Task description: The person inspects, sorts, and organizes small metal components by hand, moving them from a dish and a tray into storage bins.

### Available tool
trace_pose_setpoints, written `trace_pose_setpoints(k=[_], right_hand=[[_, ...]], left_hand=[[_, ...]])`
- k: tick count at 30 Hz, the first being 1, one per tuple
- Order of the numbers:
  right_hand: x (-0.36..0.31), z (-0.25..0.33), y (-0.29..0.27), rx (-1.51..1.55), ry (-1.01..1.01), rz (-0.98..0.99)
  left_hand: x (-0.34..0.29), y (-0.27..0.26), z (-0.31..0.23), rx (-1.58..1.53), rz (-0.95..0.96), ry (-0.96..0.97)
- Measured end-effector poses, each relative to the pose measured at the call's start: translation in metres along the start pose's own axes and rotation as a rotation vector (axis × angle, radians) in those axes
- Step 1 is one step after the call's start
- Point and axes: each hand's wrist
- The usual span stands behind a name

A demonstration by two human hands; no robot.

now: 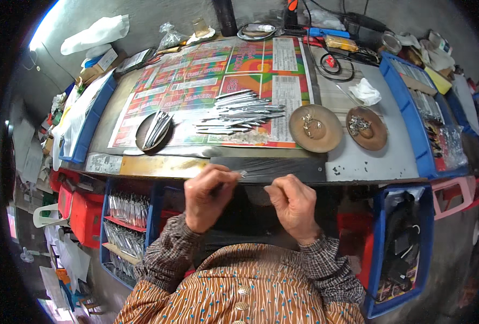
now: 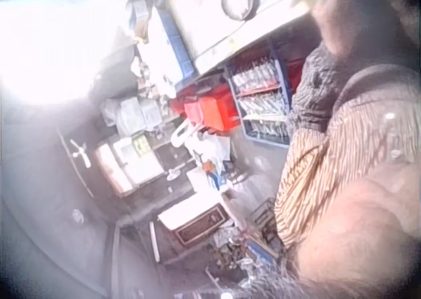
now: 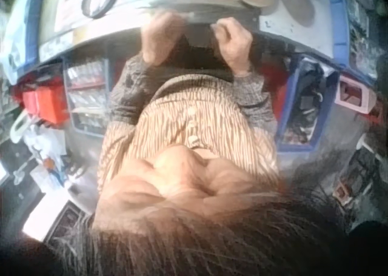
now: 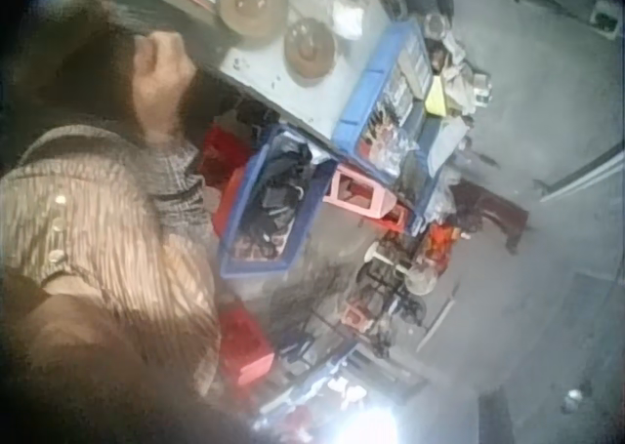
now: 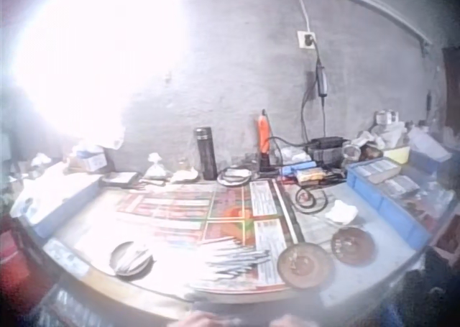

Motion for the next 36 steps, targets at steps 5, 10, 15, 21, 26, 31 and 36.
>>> trace_pose_setpoints(k=[5, 10, 15, 21, 26, 31, 36], right_hand=[[0.001, -0.003, -0.009, -0.008, 0.041, -0.029], [0.000, -0.006, -0.008, -0.043, 0.031, -0.025], [0.001, -0.005, -0.011, -0.043, 0.050, -0.026], [0.006, -0.008, -0.021, -0.110, 0.057, -0.049], [0.012, -0.016, -0.032, -0.237, 0.072, -0.090], [0.020, -0.036, -0.044, -0.446, 0.062, -0.086], [0.029, -0.045, -0.053, -0.655, 0.060, -0.039]], left_hand=[[0.008, -0.051, 0.045, 0.365, -0.202, -0.021], [0.021, -0.100, 0.098, 0.598, -0.301, -0.010], [0.033, -0.118, 0.130, 0.721, -0.302, -0.038], [0.041, -0.116, 0.145, 0.814, -0.296, -0.028], [0.042, -0.117, 0.146, 0.844, -0.257, -0.076], [0.044, -0.115, 0.147, 0.854, -0.250, -0.070], [0.041, -0.107, 0.125, 0.864, -0.277, 0.009]])
Point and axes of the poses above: each hand's wrist, its own x-axis towards the middle knuckle, its own y-axis out of the palm, z = x × y, and after that the axes turned 11 degrees about z, right-handed
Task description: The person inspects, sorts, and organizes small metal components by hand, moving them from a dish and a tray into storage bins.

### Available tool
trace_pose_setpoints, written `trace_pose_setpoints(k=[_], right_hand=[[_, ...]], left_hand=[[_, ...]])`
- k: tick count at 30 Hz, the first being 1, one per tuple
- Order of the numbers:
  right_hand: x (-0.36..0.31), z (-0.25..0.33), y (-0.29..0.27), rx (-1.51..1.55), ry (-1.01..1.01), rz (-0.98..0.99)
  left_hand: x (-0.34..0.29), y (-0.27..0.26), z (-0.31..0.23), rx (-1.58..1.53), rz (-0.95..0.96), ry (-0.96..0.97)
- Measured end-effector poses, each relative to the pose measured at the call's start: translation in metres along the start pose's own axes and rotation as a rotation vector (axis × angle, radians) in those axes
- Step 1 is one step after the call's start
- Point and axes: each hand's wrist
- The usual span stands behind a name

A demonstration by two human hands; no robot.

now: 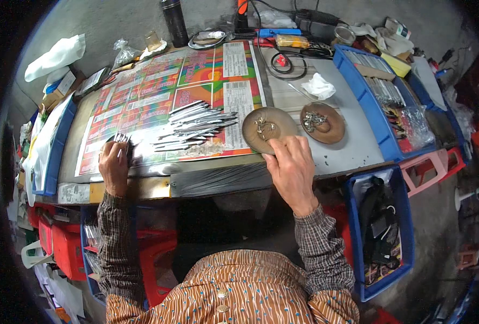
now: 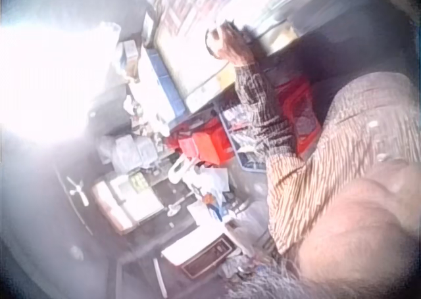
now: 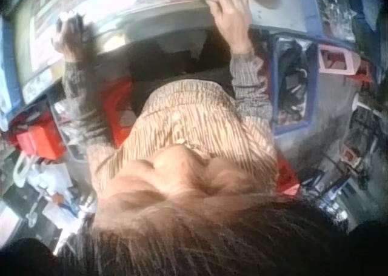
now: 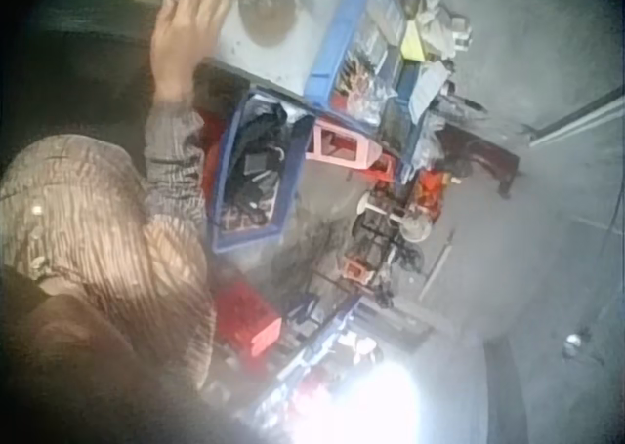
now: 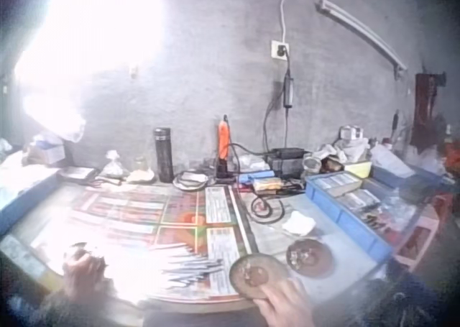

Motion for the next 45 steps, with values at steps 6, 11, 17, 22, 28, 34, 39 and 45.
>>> trace_pose_setpoints(k=[6, 11, 17, 22, 28, 34, 39, 45], right_hand=[[0.004, -0.004, 0.003, -0.086, 0.015, 0.102], [0.008, -0.004, 0.003, -0.102, -0.004, 0.138], [0.008, -0.004, 0.000, -0.109, -0.012, 0.149], [0.013, -0.003, -0.004, -0.104, -0.021, 0.195], [0.013, -0.005, -0.004, -0.102, -0.041, 0.198], [0.014, -0.006, -0.006, -0.109, -0.062, 0.208], [0.013, -0.006, -0.007, -0.078, -0.039, 0.218], [0.012, -0.007, -0.007, -0.029, -0.050, 0.196]], left_hand=[[-0.010, -0.002, -0.046, -0.237, 0.070, 0.103], [-0.011, -0.004, -0.072, -0.296, 0.136, 0.172], [-0.007, 0.001, -0.082, -0.375, 0.188, 0.211], [-0.006, 0.005, -0.084, -0.369, 0.213, 0.210], [0.000, 0.015, -0.084, -0.343, 0.221, 0.235], [0.011, 0.016, -0.088, -0.277, 0.274, 0.269], [0.012, 0.019, -0.091, -0.259, 0.273, 0.280], [0.013, 0.020, -0.092, -0.245, 0.303, 0.328]])
Point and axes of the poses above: each hand's wrist, its own x-axis towards the middle knuckle, its own y-axis out of the palm, z = x × y, and after that the axes turned 11 degrees about z, right-handed
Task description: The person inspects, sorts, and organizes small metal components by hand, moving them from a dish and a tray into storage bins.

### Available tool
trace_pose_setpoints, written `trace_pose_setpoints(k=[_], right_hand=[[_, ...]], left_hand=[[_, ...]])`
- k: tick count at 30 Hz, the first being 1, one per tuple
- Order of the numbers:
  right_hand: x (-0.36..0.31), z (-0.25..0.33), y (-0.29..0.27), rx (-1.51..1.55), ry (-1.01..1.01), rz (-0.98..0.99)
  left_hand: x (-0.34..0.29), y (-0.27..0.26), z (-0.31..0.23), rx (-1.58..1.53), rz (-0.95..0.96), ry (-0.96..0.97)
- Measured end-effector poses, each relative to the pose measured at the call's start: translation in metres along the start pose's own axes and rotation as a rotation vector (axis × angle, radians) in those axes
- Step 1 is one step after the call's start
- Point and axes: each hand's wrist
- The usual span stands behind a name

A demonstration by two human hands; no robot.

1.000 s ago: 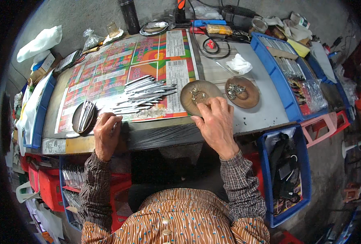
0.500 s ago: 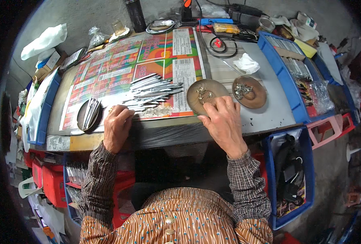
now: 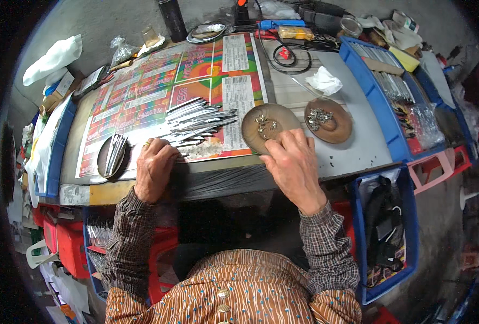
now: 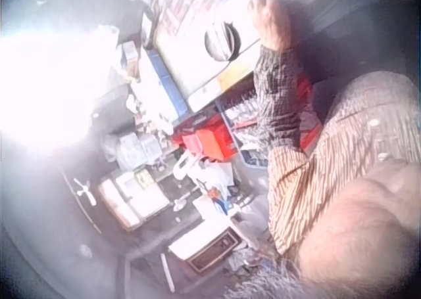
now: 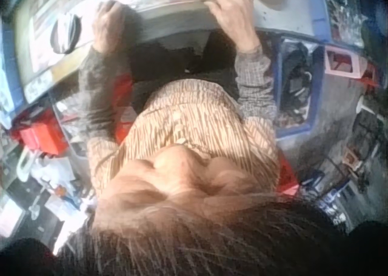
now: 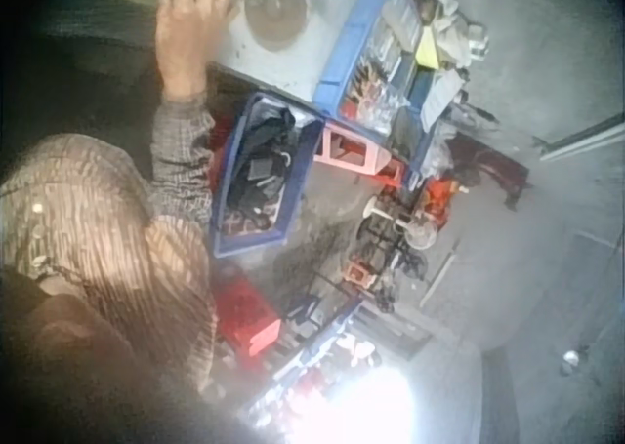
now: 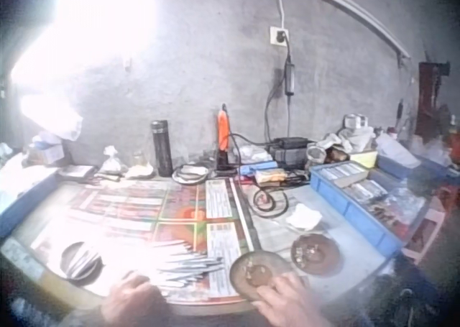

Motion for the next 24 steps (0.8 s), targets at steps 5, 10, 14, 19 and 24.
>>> trace_pose_setpoints(k=[5, 10, 14, 19, 24], right_hand=[[0.001, -0.002, 0.000, 0.099, 0.005, 0.018], [0.000, -0.002, -0.001, 0.187, 0.037, 0.009], [-0.003, -0.001, 0.005, 0.255, 0.021, -0.070], [-0.013, 0.007, 0.005, 0.321, 0.026, -0.168], [-0.022, 0.025, 0.006, 0.509, 0.040, -0.214]], left_hand=[[0.001, 0.000, -0.002, -0.016, 0.013, 0.018], [-0.003, 0.002, -0.004, -0.068, -0.042, 0.022], [-0.006, -0.008, -0.020, -0.273, -0.111, -0.016], [-0.013, -0.026, -0.059, -0.855, -0.042, -0.222], [-0.021, -0.021, -0.089, -1.303, -0.009, -0.289]])
Point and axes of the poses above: each hand's wrist, its own x-axis towards the middle knuckle, its own y-axis out of the palm, z = x × y, and after that the axes turned 11 degrees about z, right-handed
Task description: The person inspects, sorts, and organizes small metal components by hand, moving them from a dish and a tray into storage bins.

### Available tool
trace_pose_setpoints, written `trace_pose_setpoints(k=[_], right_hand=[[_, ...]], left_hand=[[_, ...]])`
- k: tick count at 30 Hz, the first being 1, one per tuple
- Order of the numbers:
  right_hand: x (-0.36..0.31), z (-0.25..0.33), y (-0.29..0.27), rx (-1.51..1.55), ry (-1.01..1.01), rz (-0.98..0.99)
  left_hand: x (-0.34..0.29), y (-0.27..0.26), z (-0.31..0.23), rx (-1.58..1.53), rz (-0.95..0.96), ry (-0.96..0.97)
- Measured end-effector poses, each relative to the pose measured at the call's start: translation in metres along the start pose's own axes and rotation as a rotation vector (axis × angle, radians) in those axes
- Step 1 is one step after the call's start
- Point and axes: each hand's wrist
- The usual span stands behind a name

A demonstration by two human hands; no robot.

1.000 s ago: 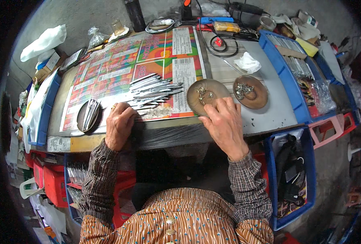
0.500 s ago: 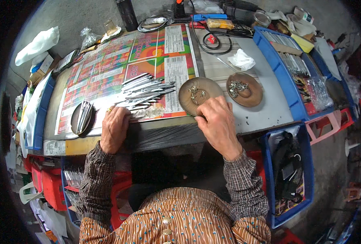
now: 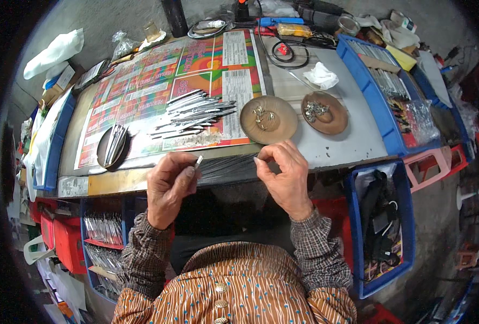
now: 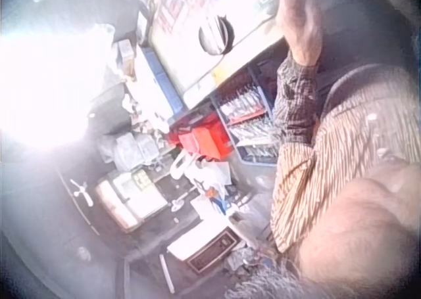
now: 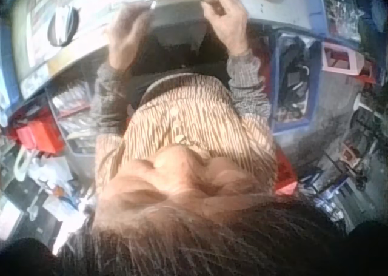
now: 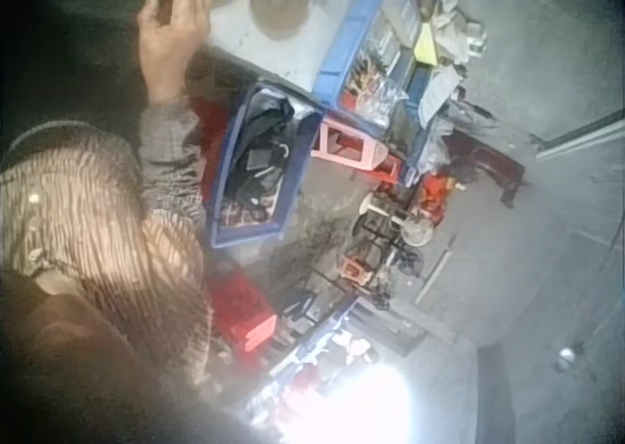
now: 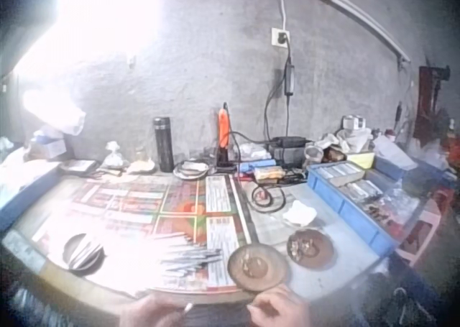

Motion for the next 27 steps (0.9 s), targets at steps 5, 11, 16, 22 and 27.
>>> trace_pose_setpoints(k=[5, 11, 16, 22, 27], right_hand=[[-0.011, 0.020, 0.010, 0.288, 0.120, 0.008], [-0.023, 0.035, 0.019, 0.769, 0.256, 0.065], [-0.026, 0.036, 0.024, 0.750, 0.166, 0.050], [-0.028, 0.036, 0.023, 0.714, 0.123, 0.055], [-0.028, 0.033, 0.025, 0.486, -0.005, 0.017]], left_hand=[[-0.009, 0.020, 0.005, -0.315, 0.056, -0.095], [-0.015, 0.037, 0.005, -0.550, 0.078, -0.177], [-0.018, 0.042, 0.001, -0.600, 0.090, -0.218], [-0.019, 0.044, 0.001, -0.615, 0.101, -0.209], [-0.018, 0.045, 0.004, -0.607, 0.088, -0.205]])
Point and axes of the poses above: each hand's wrist, its own x-axis towards the middle knuckle, its own y-axis out of the palm, z = x × y, and after that the axes turned 11 degrees about z, right-handed
